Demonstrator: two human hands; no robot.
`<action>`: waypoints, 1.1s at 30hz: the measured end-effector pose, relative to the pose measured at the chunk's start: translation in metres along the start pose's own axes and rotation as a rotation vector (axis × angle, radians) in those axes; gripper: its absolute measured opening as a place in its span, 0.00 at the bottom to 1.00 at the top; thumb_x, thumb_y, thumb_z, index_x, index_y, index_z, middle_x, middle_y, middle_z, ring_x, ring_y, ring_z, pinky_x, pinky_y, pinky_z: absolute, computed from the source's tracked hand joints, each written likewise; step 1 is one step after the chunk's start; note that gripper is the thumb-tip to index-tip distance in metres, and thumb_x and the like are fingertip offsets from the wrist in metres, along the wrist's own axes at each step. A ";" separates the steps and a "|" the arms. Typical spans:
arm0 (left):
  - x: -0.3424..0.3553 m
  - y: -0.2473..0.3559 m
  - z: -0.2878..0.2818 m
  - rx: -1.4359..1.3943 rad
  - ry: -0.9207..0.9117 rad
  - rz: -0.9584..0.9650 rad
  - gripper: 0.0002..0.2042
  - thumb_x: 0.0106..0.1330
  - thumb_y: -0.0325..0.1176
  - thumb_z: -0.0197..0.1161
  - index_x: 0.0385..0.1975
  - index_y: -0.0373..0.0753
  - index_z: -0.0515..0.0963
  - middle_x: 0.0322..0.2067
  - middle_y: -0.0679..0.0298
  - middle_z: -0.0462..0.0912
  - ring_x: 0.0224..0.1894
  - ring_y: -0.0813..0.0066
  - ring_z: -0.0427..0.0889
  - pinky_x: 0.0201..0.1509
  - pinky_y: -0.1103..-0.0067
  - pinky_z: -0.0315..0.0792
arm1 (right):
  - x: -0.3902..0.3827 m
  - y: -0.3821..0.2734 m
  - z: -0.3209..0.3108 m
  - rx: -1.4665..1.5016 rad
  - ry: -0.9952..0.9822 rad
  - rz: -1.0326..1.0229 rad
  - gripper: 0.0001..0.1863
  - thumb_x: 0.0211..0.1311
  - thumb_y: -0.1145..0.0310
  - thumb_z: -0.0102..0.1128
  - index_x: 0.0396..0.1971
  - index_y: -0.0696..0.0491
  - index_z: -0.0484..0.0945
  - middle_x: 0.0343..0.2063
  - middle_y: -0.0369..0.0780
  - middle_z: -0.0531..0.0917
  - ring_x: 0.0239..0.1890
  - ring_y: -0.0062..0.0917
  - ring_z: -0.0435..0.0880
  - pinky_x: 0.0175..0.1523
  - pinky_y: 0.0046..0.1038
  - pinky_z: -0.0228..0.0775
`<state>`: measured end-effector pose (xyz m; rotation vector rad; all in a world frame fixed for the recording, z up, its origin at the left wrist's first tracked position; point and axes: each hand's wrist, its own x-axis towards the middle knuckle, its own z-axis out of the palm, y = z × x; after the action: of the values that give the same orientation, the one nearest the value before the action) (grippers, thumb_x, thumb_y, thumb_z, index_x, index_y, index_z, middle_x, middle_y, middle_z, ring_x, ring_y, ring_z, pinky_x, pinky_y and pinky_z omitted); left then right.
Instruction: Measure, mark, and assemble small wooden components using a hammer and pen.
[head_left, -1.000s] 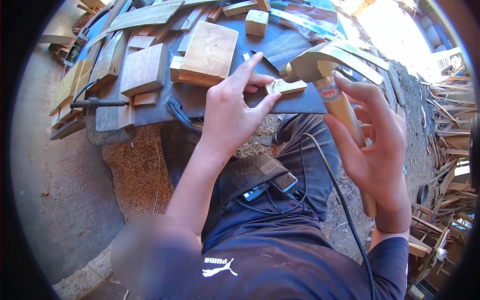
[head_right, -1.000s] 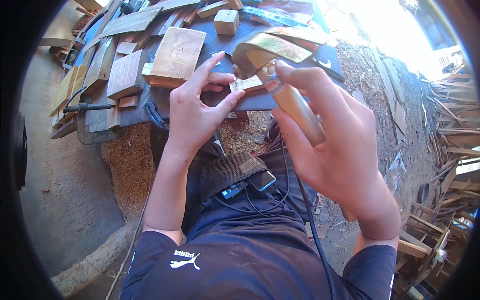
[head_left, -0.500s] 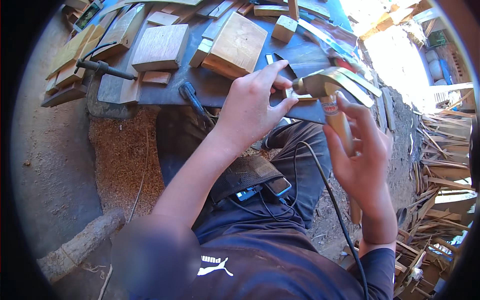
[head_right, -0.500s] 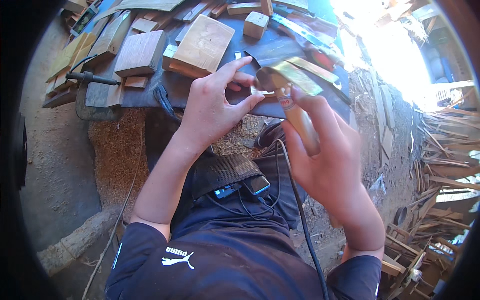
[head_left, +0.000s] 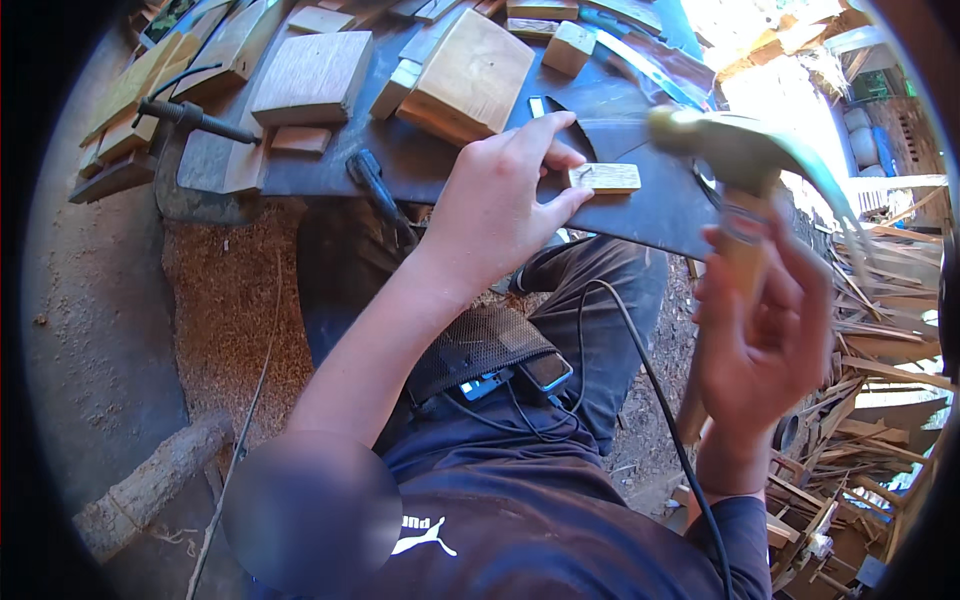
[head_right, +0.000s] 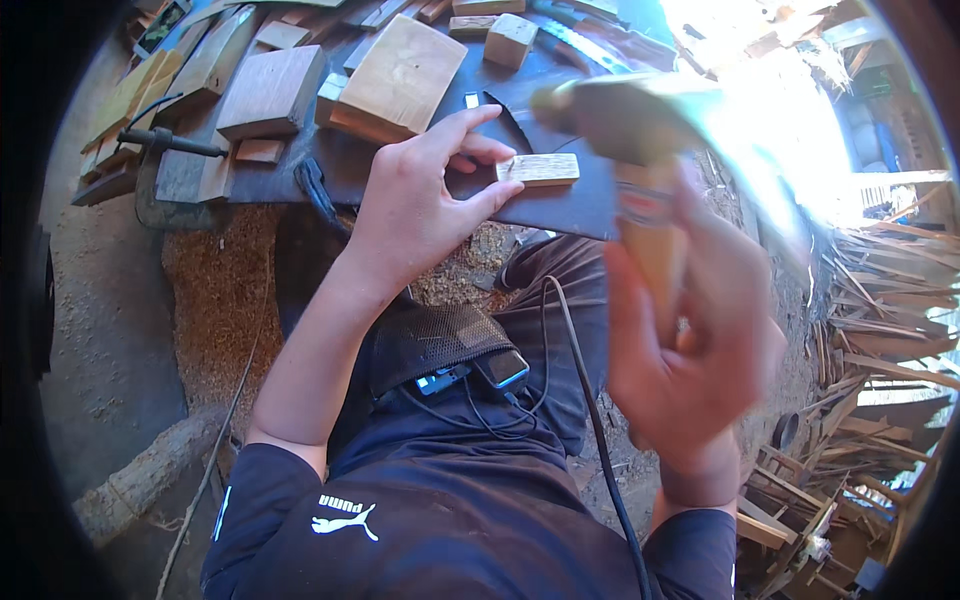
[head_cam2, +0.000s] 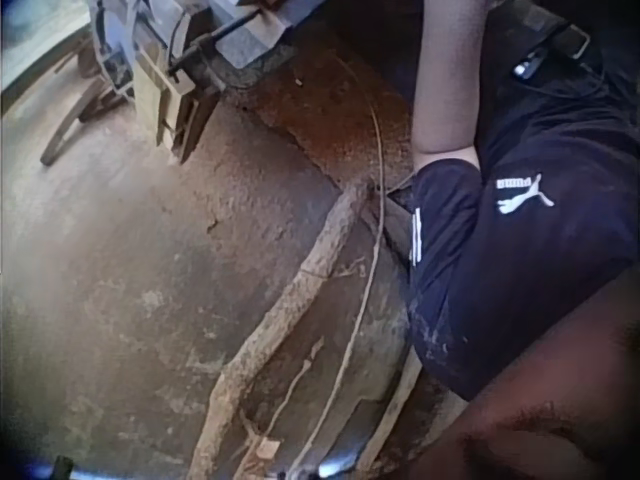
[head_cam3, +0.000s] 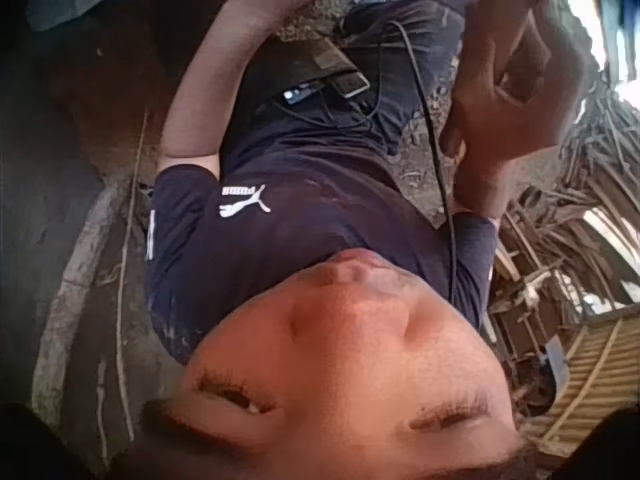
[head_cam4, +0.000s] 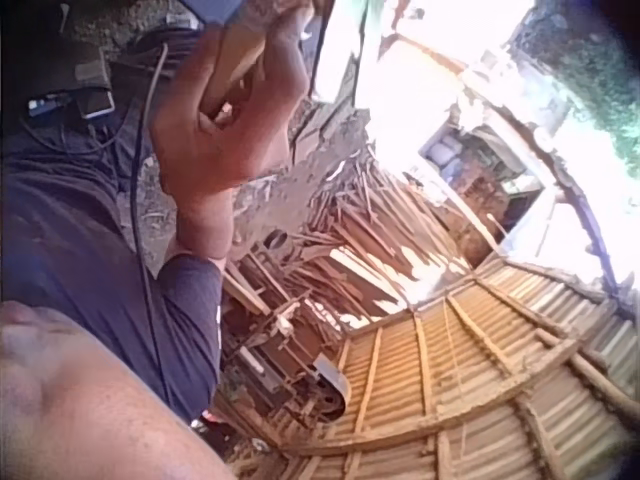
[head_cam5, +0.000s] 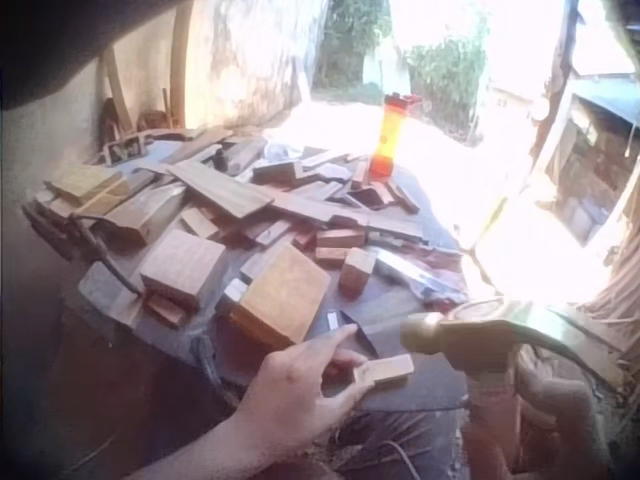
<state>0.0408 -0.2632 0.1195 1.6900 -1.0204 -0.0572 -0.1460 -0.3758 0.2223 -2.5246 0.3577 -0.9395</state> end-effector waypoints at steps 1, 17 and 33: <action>-0.002 0.001 0.001 0.010 -0.009 0.007 0.29 0.59 0.35 0.79 0.60 0.33 0.78 0.40 0.59 0.92 0.39 0.67 0.91 0.49 0.75 0.84 | -0.004 0.000 0.003 0.003 0.014 0.002 0.25 0.69 0.80 0.66 0.64 0.59 0.72 0.39 0.45 0.91 0.29 0.13 0.84 0.33 0.17 0.76; -0.001 0.000 0.000 0.011 -0.016 -0.043 0.29 0.58 0.35 0.80 0.60 0.35 0.79 0.39 0.60 0.92 0.40 0.69 0.91 0.49 0.75 0.84 | 0.016 -0.005 -0.001 0.018 -0.056 0.015 0.20 0.66 0.80 0.67 0.58 0.55 0.79 0.33 0.40 0.89 0.28 0.10 0.83 0.33 0.16 0.71; 0.000 0.001 0.001 0.030 -0.004 -0.005 0.29 0.58 0.33 0.79 0.60 0.35 0.79 0.39 0.61 0.92 0.40 0.71 0.91 0.48 0.76 0.83 | 0.020 -0.006 0.000 -0.001 -0.030 0.024 0.22 0.67 0.79 0.68 0.60 0.61 0.79 0.29 0.38 0.89 0.23 0.08 0.78 0.28 0.16 0.68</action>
<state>0.0400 -0.2637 0.1200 1.7205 -1.0250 -0.0482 -0.1307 -0.3782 0.2360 -2.5267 0.3791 -0.8920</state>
